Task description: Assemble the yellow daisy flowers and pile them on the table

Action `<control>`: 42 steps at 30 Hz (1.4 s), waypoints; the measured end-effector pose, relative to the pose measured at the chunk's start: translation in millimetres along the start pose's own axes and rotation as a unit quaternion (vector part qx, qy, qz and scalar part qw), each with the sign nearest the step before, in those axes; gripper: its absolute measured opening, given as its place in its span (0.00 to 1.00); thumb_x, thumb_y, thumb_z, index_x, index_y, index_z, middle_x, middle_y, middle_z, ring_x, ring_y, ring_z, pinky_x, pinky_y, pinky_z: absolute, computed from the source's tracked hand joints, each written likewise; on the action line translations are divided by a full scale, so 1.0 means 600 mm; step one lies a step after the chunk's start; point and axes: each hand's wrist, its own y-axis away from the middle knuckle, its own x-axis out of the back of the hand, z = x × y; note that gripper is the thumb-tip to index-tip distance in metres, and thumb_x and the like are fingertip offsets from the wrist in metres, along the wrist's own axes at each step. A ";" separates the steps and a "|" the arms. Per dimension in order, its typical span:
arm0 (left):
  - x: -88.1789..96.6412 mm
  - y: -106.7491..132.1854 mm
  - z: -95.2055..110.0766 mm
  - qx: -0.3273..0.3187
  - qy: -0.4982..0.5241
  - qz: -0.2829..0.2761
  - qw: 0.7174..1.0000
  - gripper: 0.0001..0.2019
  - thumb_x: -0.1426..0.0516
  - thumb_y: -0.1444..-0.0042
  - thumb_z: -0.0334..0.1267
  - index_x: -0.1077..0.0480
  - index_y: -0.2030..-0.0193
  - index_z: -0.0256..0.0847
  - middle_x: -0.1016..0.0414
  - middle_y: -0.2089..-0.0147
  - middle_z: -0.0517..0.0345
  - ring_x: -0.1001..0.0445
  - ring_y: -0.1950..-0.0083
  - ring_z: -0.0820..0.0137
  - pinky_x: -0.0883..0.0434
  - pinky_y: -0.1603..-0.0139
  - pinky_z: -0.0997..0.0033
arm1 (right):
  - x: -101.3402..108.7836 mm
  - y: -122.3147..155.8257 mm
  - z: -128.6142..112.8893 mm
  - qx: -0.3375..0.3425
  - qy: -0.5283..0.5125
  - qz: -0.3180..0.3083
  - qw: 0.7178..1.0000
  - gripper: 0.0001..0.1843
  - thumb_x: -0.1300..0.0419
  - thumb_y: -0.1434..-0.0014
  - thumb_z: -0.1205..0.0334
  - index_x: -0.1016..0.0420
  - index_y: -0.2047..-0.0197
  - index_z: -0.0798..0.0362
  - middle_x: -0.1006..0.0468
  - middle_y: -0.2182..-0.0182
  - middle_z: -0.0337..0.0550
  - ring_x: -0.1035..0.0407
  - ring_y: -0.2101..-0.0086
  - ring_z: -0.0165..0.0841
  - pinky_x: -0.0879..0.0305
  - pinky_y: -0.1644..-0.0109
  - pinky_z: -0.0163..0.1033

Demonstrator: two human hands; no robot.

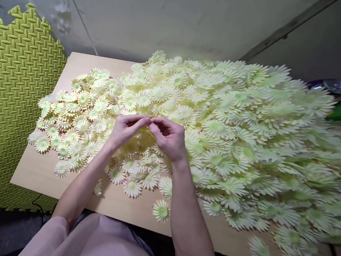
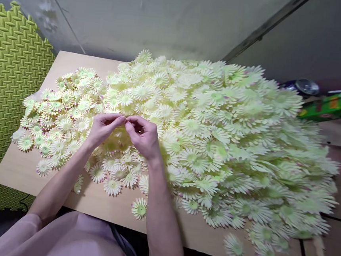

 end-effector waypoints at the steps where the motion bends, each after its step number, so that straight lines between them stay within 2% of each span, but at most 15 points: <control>1: 0.001 0.005 -0.010 0.001 0.021 0.015 1.000 0.13 0.34 0.52 0.47 0.20 0.64 0.40 0.18 0.66 0.54 0.23 0.67 0.73 0.26 0.62 0.71 | -0.004 0.005 0.007 -0.008 -0.009 -0.003 1.000 0.09 0.38 0.42 0.56 0.21 0.64 0.52 0.21 0.71 0.40 0.29 0.72 0.31 0.29 0.69 0.37; 5: 0.007 0.015 -0.037 0.018 0.049 0.041 0.998 0.13 0.33 0.54 0.46 0.23 0.71 0.37 0.22 0.72 0.58 0.27 0.71 0.78 0.29 0.67 0.76 | -0.016 0.020 0.037 -0.052 -0.051 -0.009 0.997 0.11 0.36 0.43 0.55 0.19 0.61 0.52 0.21 0.71 0.41 0.29 0.74 0.30 0.31 0.71 0.36; 12: 0.008 0.018 -0.030 0.063 0.040 0.034 0.997 0.14 0.33 0.53 0.47 0.24 0.74 0.37 0.26 0.76 0.59 0.32 0.75 0.79 0.33 0.71 0.75 | -0.015 0.026 0.055 -0.094 -0.117 -0.011 0.989 0.08 0.34 0.45 0.59 0.18 0.61 0.52 0.21 0.71 0.40 0.29 0.73 0.29 0.31 0.70 0.35; 17: 0.010 0.018 -0.031 0.070 0.036 0.036 0.996 0.15 0.33 0.54 0.48 0.25 0.74 0.37 0.27 0.76 0.59 0.33 0.74 0.79 0.35 0.72 0.74 | -0.014 0.029 0.057 -0.097 -0.114 -0.009 0.989 0.09 0.34 0.45 0.59 0.18 0.60 0.52 0.21 0.72 0.39 0.29 0.74 0.29 0.33 0.72 0.35; 25: 0.012 0.019 -0.028 0.078 0.032 0.030 0.996 0.15 0.32 0.55 0.48 0.25 0.73 0.36 0.26 0.75 0.59 0.33 0.74 0.79 0.35 0.73 0.76 | -0.015 0.029 0.057 -0.090 -0.111 -0.005 0.990 0.10 0.34 0.44 0.58 0.17 0.60 0.52 0.19 0.69 0.41 0.27 0.71 0.30 0.29 0.68 0.36; 31: 0.012 0.019 -0.025 0.080 0.031 0.031 0.996 0.14 0.32 0.56 0.46 0.24 0.73 0.36 0.27 0.76 0.60 0.34 0.75 0.80 0.35 0.73 0.77 | -0.015 0.029 0.058 -0.085 -0.114 -0.009 0.990 0.08 0.35 0.44 0.59 0.17 0.61 0.51 0.20 0.72 0.39 0.32 0.76 0.26 0.35 0.75 0.33; 42: 0.013 0.019 -0.026 0.084 0.019 0.029 0.996 0.15 0.32 0.55 0.47 0.25 0.73 0.36 0.27 0.75 0.59 0.33 0.74 0.79 0.36 0.73 0.76 | -0.016 0.030 0.061 -0.083 -0.110 -0.004 0.990 0.10 0.33 0.45 0.59 0.17 0.60 0.50 0.17 0.68 0.40 0.27 0.73 0.29 0.30 0.72 0.34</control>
